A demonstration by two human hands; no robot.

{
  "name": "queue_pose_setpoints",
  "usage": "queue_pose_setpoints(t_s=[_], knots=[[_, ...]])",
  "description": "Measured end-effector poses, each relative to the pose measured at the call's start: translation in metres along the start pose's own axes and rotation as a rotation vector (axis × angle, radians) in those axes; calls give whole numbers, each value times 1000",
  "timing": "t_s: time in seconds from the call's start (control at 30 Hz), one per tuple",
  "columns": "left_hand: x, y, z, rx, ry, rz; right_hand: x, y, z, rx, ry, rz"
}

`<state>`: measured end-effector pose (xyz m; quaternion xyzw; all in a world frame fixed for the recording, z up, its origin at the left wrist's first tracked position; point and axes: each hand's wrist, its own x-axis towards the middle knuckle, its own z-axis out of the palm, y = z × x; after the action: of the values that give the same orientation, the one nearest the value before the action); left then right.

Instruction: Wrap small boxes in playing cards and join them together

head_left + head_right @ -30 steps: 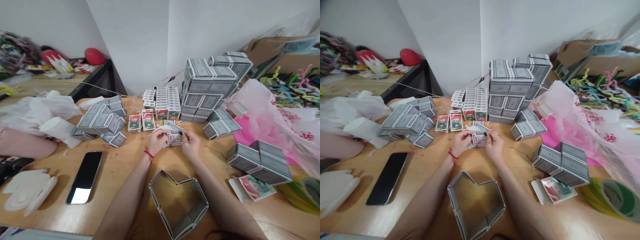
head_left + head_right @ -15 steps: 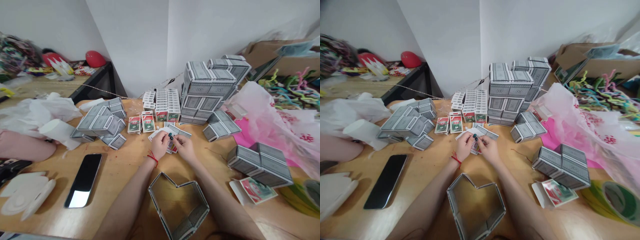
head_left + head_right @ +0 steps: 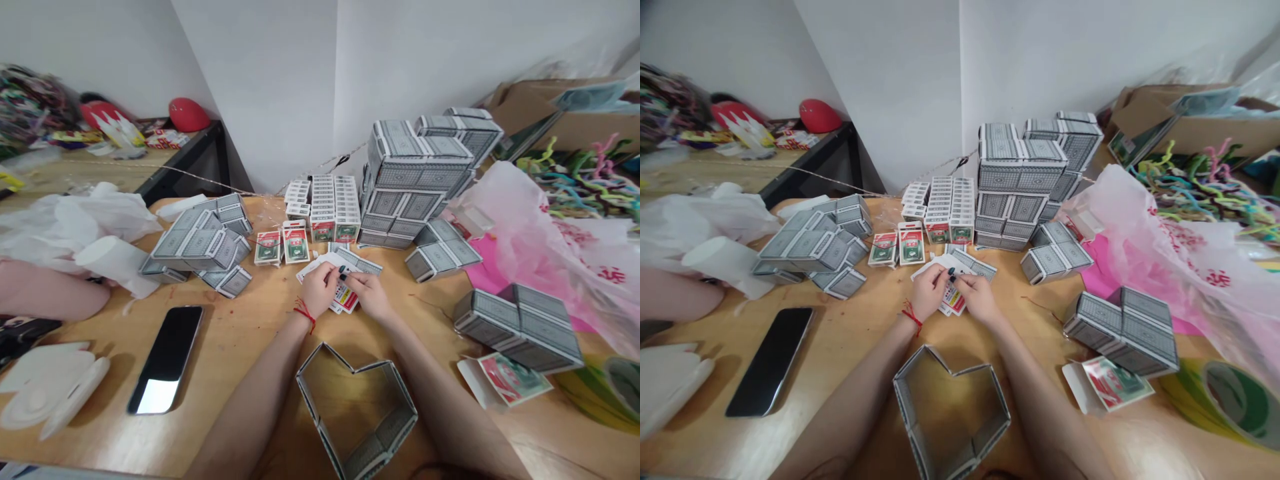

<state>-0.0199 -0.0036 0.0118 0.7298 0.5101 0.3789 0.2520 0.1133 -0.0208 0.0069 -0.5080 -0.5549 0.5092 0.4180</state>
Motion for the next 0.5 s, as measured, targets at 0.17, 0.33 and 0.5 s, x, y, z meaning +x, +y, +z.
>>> queue_pose_setpoints(t_s=[0.17, 0.33, 0.5], knots=[[1, -2, -2, 0, -20, 8, 0, -4, -4, 53, -77, 31], [3, -7, -7, -9, -52, 2, 1, 1, -8, 138, -197, 70], [6, -9, -14, 12, -92, 4, -1, 5, -1, 276, -251, 154]])
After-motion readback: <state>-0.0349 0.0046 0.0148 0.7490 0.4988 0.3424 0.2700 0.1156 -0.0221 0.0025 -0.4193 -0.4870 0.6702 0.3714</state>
